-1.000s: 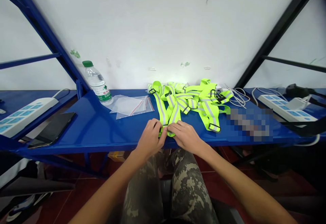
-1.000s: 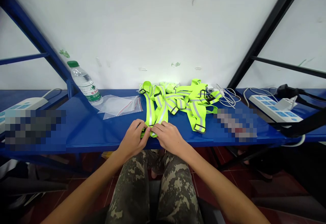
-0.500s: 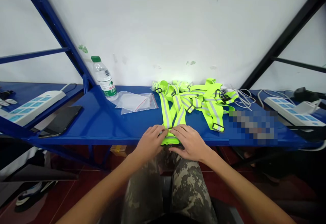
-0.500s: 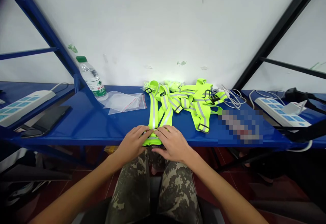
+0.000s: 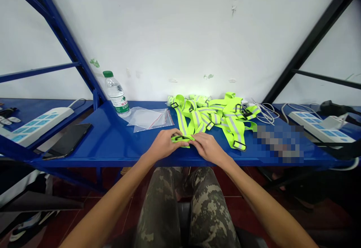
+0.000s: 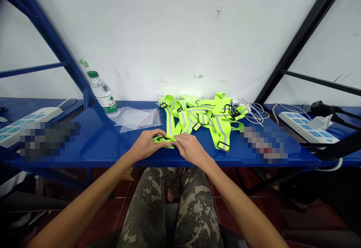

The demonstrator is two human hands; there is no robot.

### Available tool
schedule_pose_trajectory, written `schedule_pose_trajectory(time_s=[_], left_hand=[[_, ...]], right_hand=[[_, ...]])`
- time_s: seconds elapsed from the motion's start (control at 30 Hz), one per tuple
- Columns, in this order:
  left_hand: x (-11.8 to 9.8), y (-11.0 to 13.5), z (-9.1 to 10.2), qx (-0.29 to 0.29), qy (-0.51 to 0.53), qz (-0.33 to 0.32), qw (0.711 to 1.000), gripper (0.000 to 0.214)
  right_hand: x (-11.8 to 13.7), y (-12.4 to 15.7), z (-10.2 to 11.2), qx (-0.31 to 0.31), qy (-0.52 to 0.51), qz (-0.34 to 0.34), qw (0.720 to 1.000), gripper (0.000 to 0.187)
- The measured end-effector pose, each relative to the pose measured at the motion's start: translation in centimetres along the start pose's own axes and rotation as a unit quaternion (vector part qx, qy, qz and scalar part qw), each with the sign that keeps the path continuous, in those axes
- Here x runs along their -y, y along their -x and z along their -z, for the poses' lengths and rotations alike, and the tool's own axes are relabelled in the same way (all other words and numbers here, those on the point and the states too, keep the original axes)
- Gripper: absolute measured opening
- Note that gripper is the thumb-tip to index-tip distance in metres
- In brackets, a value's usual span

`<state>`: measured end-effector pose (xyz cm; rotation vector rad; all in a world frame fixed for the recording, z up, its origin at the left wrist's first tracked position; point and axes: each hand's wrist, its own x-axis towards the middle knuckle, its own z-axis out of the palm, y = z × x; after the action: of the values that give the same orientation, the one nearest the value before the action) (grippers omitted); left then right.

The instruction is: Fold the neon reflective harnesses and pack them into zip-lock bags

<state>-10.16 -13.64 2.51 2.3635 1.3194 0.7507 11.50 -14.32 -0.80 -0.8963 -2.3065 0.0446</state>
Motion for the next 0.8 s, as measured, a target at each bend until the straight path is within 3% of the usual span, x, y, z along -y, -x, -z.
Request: schedule_pose_trajectory(time_s=[0.1, 0.23, 0.43, 0.53, 0.63, 0.8], left_hand=[[0.4, -1.7, -0.3, -0.021, -0.031, 0.029, 0.999, 0.049], [0.8, -3.2, -1.6, 0.002, -0.041, 0.004, 0.999, 0.045], [1.0, -3.6, -4.1, -0.038, -0.114, 0.007, 0.993, 0.043], [0.3, -3.4, -4.4, -0.072, -0.183, -0.001, 0.980, 0.030], [-1.1, -2.9, -4.2, -0.088, -0.252, -0.003, 0.964, 0.034], [-2.6, -1.9, -5.0, -0.084, -0.247, -0.014, 0.965, 0.032]], right_hand=[[-1.7, -1.2, -0.8, -0.008, -0.017, -0.055, 0.998, 0.036], [-3.0, -1.5, -1.8, 0.004, -0.029, -0.103, 0.994, 0.044], [-3.2, -1.1, -2.2, 0.003, 0.004, -0.089, 0.996, 0.042], [-3.3, -1.1, -2.5, -0.006, 0.009, -0.087, 0.996, 0.038], [-3.3, -1.2, -2.7, -0.019, 0.006, -0.097, 0.995, 0.034], [-3.1, -1.2, -2.4, -0.026, 0.003, -0.105, 0.994, 0.023]])
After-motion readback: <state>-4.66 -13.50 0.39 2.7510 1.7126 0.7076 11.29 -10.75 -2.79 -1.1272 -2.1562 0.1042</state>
